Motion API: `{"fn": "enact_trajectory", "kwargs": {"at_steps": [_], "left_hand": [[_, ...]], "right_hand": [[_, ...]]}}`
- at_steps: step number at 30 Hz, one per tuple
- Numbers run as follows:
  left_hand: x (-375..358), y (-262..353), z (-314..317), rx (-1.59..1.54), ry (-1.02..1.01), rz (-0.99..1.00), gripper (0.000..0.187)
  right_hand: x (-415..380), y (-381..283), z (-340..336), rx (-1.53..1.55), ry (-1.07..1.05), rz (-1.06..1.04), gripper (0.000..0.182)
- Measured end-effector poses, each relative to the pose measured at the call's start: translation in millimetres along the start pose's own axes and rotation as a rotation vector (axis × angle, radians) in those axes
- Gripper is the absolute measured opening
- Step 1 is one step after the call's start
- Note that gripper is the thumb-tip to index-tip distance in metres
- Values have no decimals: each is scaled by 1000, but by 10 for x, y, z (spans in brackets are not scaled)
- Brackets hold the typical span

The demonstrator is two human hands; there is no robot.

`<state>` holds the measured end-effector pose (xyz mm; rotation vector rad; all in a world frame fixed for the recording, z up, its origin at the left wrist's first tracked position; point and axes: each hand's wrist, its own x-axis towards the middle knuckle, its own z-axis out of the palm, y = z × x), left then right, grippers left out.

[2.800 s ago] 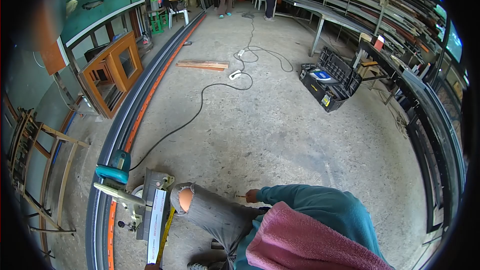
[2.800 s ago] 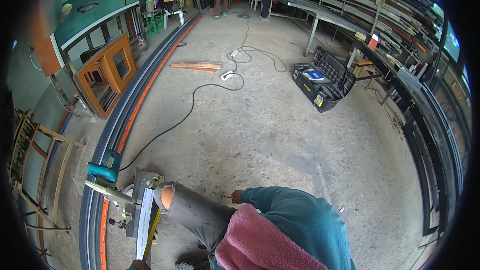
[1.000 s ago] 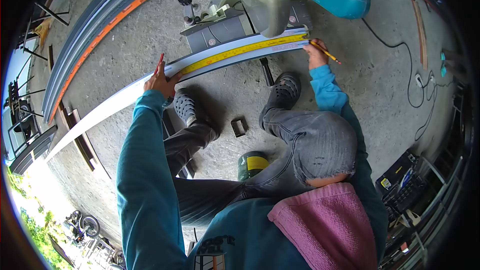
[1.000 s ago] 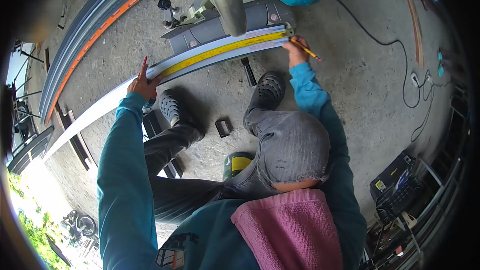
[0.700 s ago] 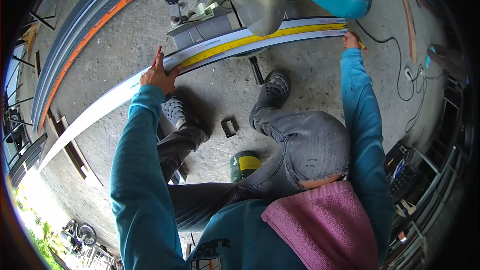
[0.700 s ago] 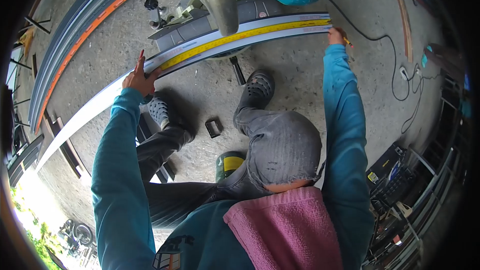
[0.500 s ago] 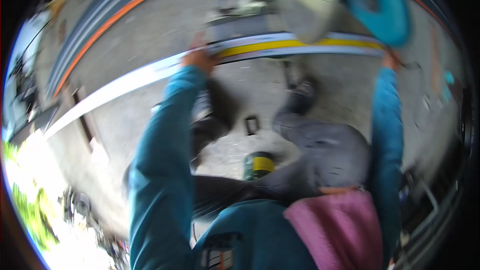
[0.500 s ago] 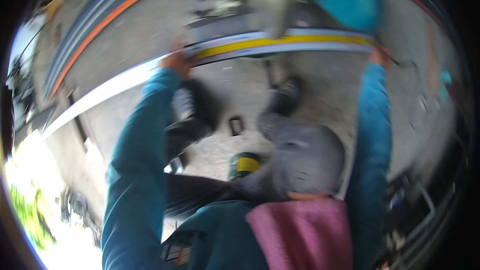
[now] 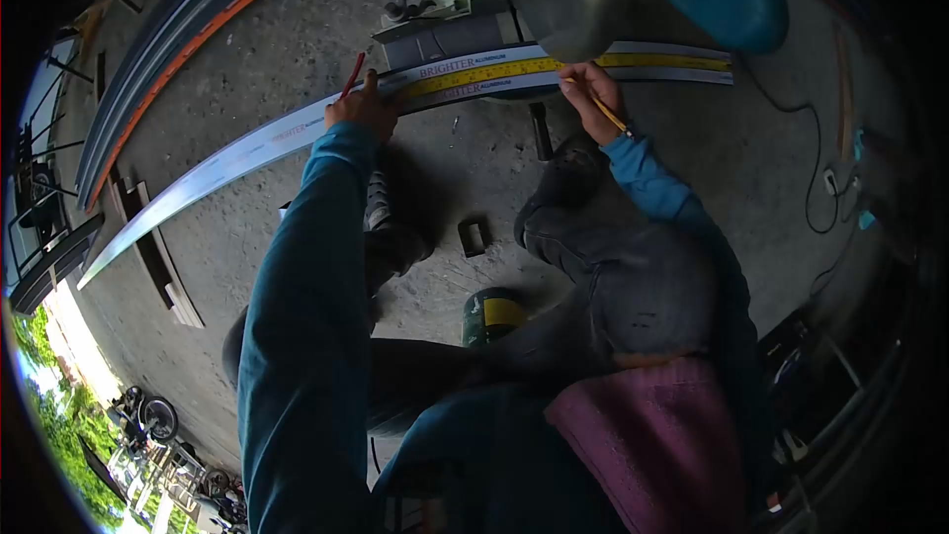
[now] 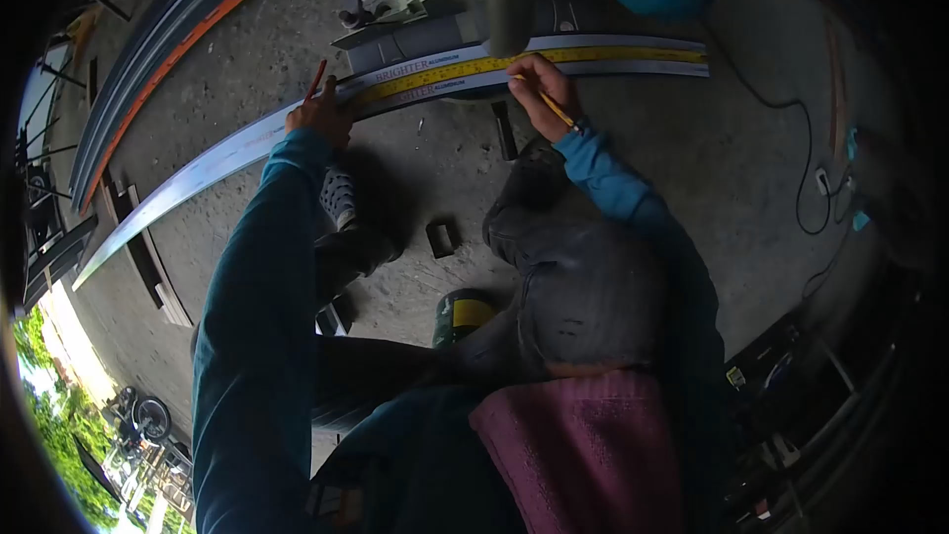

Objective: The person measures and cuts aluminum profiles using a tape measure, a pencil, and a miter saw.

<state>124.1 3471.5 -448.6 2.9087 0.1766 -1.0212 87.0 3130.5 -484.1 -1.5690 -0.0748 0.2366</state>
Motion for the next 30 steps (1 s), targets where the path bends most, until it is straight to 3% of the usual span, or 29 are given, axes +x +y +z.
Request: {"fn": "enact_trajectory", "kwargs": {"at_steps": [1,3,5,9,18,30], "left_hand": [[-22,38,-16,42,9,-11,72],[-24,91,15,81,10,-1,70],[-50,138,-34,124,30,-51,69],[48,114,86,180,97,-50,68],[193,128,246,187,88,-55,65],[198,120,283,216,97,-65,63]], "right_hand": [[19,43,9,-132,-54,-65,12],[28,-71,122,27,-110,53,13],[77,-62,249,13,-89,10,15],[217,-31,306,-234,-211,-13,14],[506,309,441,-251,-86,-101,14],[535,411,516,-587,-90,-145,13]]}}
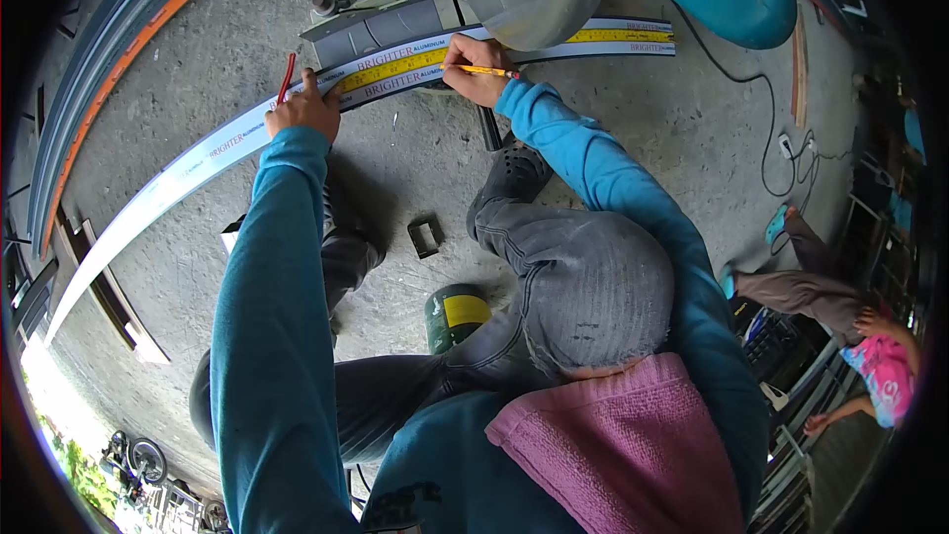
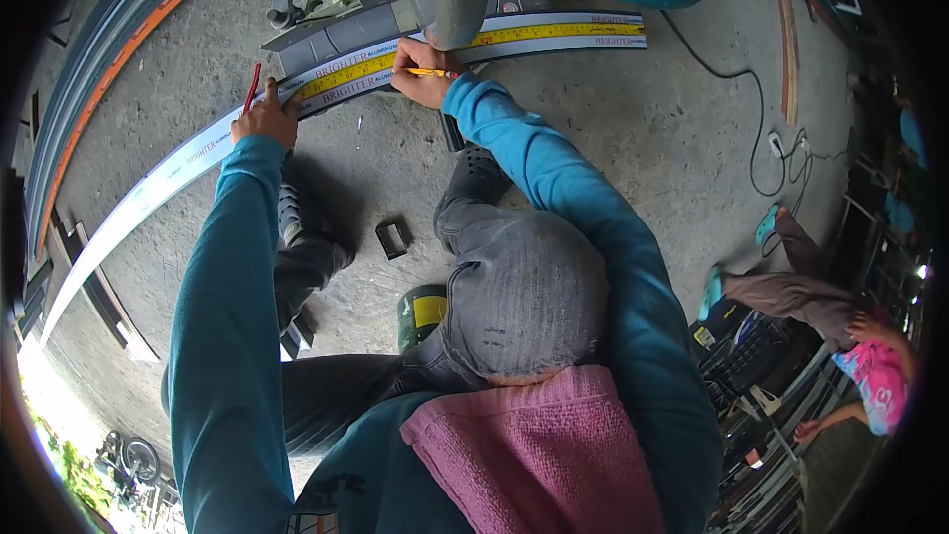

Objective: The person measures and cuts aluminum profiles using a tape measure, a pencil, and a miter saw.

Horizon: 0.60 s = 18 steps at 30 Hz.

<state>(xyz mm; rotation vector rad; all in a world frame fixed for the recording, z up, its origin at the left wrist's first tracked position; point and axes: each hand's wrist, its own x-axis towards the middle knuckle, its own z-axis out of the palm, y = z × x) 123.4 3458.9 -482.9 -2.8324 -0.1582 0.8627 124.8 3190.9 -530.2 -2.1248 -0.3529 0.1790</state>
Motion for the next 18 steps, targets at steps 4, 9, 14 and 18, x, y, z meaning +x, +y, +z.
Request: {"fn": "enact_trajectory", "kwargs": {"at_steps": [4,9,14,18], "left_hand": [[-8,9,-24,-9,-16,-6,62],[15,0,20,-30,3,-3,62],[23,-18,41,-36,16,3,62],[13,-13,40,-30,24,7,62]], "right_hand": [[5,-55,-16,29,-22,32,13],[9,-10,9,22,-31,56,16],[28,4,3,22,-43,29,16],[18,9,4,16,-21,2,16]]}}
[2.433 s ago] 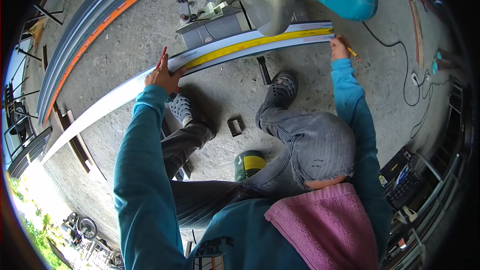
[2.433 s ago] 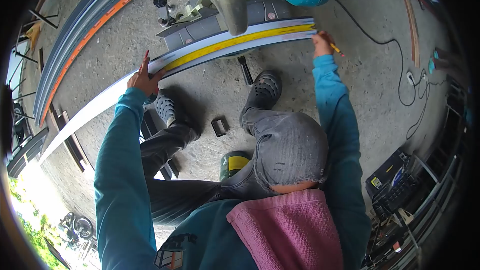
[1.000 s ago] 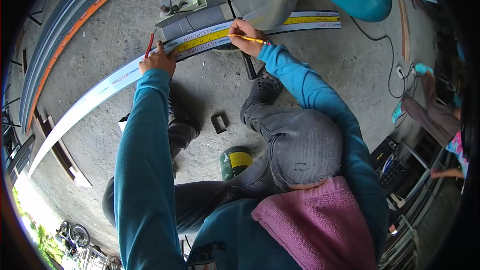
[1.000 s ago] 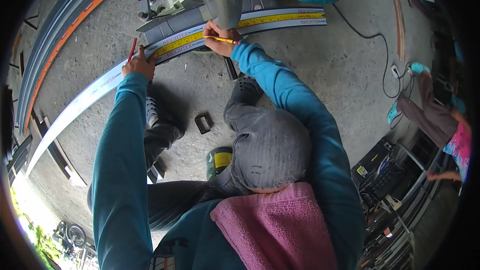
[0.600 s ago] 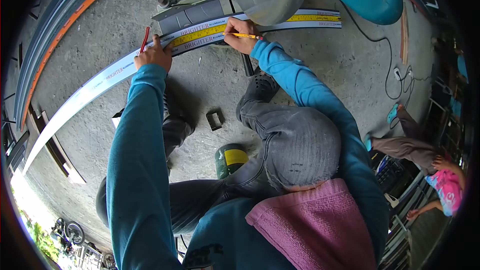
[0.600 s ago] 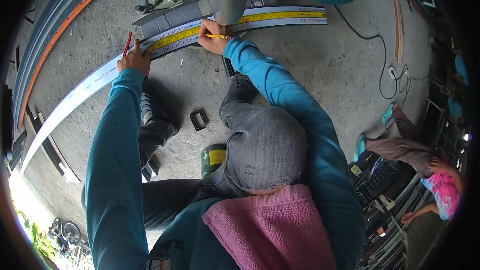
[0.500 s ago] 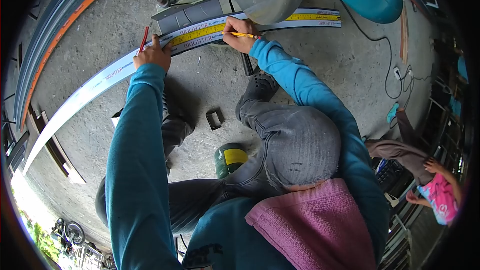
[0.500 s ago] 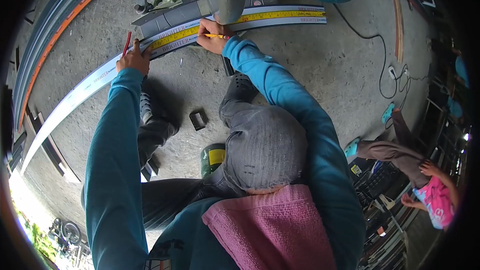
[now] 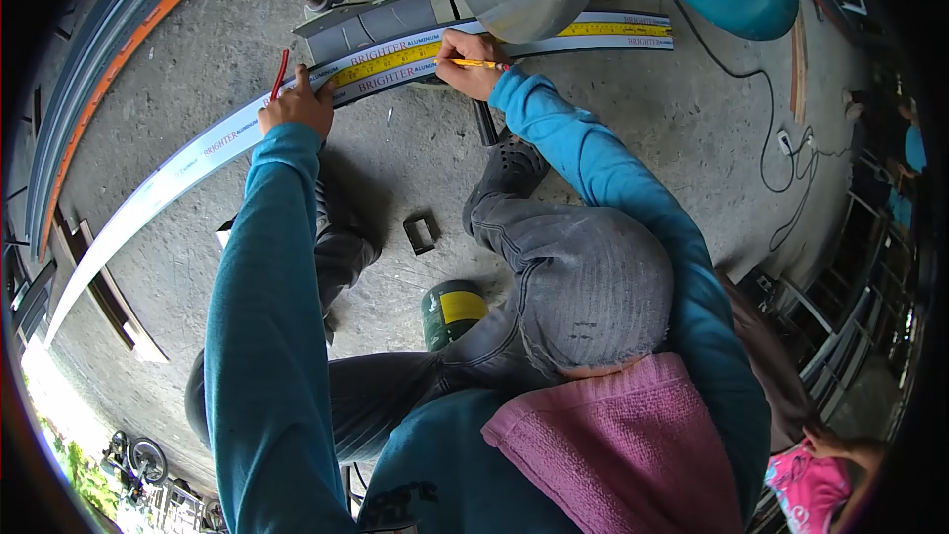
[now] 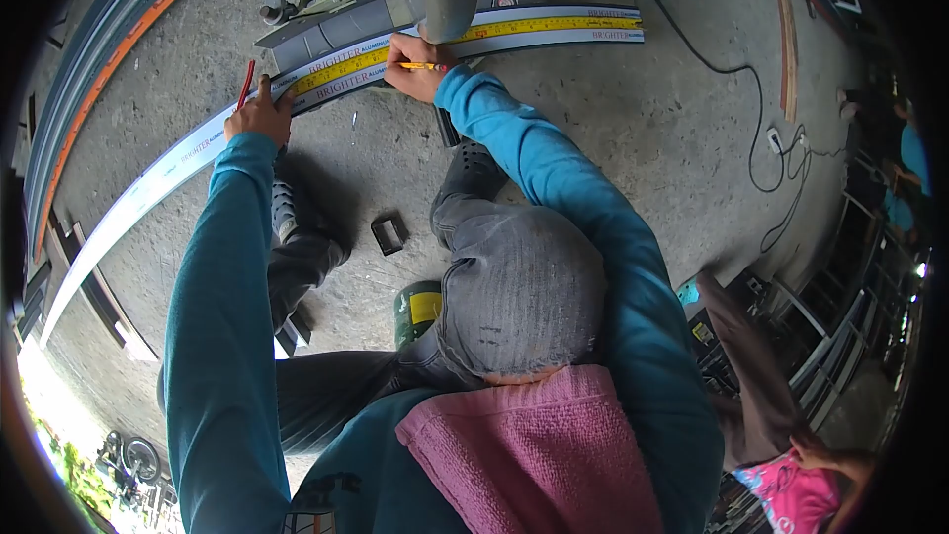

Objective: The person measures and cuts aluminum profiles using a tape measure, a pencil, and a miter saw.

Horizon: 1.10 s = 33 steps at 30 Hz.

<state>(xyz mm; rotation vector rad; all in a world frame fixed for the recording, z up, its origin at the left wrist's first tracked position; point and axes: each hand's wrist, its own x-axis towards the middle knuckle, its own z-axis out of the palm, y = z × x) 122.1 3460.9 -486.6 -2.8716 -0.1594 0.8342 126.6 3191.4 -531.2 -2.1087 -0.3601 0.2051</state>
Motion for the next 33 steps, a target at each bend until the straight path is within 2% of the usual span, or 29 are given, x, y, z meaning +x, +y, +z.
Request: {"fn": "enact_trajectory", "kwargs": {"at_steps": [4,6,9,11,12,14,16,17,18,19,20,21,22,23,25,26,28,32,33], "left_hand": [[-2,-7,-14,-3,8,15,63],[-10,-19,-29,17,17,23,64],[-69,-63,-51,45,26,52,65],[-118,-78,-149,56,42,69,66],[-166,-77,-227,47,26,75,67],[-262,-78,-354,49,24,71,69],[-372,-25,-397,-74,1,292,77],[-517,131,-409,31,29,358,85],[-685,272,-297,-69,243,500,91],[-904,486,-540,-201,-149,500,94],[-1083,681,-540,-134,-201,514,94],[-1148,824,-418,-242,-353,541,99],[-1144,937,-159,-328,-429,526,105],[-1134,986,86,-327,-422,526,105],[-1146,1072,437,-363,-505,517,104],[-1167,1077,471,-365,-507,521,104],[-1188,1015,548,-358,-659,495,105],[-1167,874,738,-427,-599,367,104],[-1144,849,825,-353,-485,395,102]], "right_hand": [[-6,44,-51,86,-12,-14,13],[-84,57,-182,179,316,-52,11],[-259,-110,-680,106,352,-41,12],[-334,-133,-938,-85,364,-35,11],[-374,-114,-1048,-79,372,-41,11],[-408,-89,-1234,-356,340,-211,14],[-436,-95,-1354,-347,360,-200,15],[-436,-94,-1419,-349,370,-182,15],[-448,-121,-1508,-325,328,-161,19],[-469,-145,-1562,-316,336,-169,19],[-496,-166,-1612,-422,288,-146,24],[-527,-179,-1665,-531,240,-123,30],[-564,-158,-1694,-535,140,-36,45],[-588,-131,-1682,-537,145,-41,45],[-640,-41,-1648,-652,66,-146,57],[-666,0,-1595,-687,44,-111,63],[-662,97,-1500,-722,62,-109,61],[-623,237,-1443,-818,76,-94,55],[-633,282,-1426,-851,67,-78,53]]}}
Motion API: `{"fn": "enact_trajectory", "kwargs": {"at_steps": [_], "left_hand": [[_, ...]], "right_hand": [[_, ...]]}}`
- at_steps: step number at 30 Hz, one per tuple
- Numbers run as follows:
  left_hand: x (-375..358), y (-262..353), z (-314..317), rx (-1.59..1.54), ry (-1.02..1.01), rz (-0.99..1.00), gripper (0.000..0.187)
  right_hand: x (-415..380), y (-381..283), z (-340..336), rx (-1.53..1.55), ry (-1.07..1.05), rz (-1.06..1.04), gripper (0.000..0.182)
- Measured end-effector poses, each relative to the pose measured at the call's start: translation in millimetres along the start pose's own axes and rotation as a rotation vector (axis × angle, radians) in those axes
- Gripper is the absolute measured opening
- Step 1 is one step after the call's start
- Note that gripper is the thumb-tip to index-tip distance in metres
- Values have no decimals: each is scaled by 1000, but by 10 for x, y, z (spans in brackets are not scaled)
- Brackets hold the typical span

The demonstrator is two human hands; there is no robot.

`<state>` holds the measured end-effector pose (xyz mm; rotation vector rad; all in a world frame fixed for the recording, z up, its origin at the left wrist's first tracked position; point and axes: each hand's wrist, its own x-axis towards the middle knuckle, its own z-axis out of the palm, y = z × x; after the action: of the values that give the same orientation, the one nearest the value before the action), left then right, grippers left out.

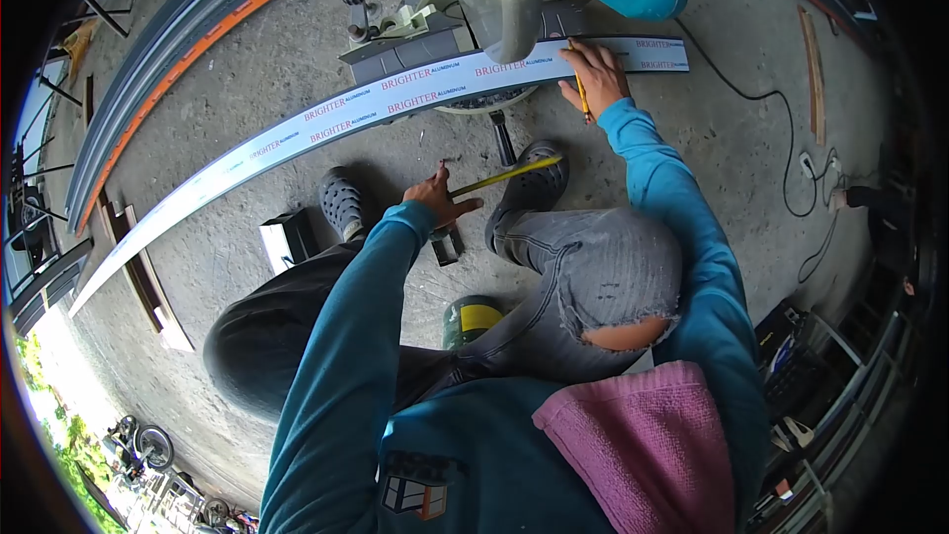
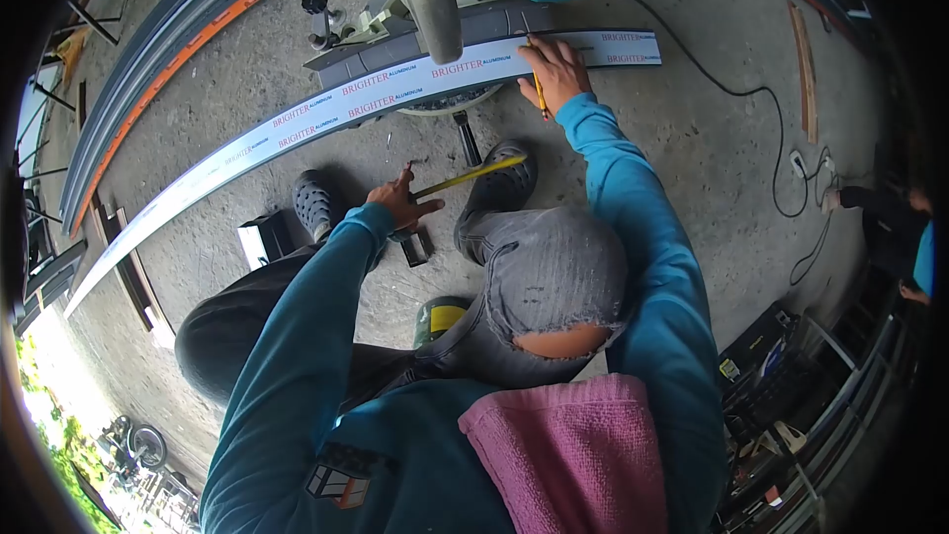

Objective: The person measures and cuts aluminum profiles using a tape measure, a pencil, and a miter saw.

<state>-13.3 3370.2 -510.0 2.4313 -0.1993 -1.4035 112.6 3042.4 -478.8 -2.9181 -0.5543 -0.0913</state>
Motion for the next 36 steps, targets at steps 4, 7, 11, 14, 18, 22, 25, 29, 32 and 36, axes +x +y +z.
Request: {"fn": "enact_trajectory", "kwargs": {"at_steps": [4,7,11,14,18,22,25,29,32,36], "left_hand": [[194,-144,-48,350,-1,102,102],[313,-362,47,295,40,127,103],[105,-388,-315,239,254,221,101],[176,-603,-1160,260,765,145,113],[367,-1259,-1923,334,841,-112,129],[540,-1015,-1925,170,661,26,117],[705,-990,-1848,44,833,45,100],[691,-998,-1870,63,887,91,93],[649,-985,-1904,105,839,36,93],[586,-908,-1915,98,760,-66,97]], "right_hand": [[162,115,134,-33,11,6,50],[381,196,271,-31,91,-42,53],[601,331,442,-19,23,-1,55],[608,297,263,-54,-90,14,45],[568,338,302,-45,-43,-42,43],[523,455,293,-157,-3,10,48],[503,557,220,130,4,126,45],[461,887,609,130,-96,59,58],[471,892,606,-13,-152,96,70],[592,780,415,13,-11,-26,77]]}}
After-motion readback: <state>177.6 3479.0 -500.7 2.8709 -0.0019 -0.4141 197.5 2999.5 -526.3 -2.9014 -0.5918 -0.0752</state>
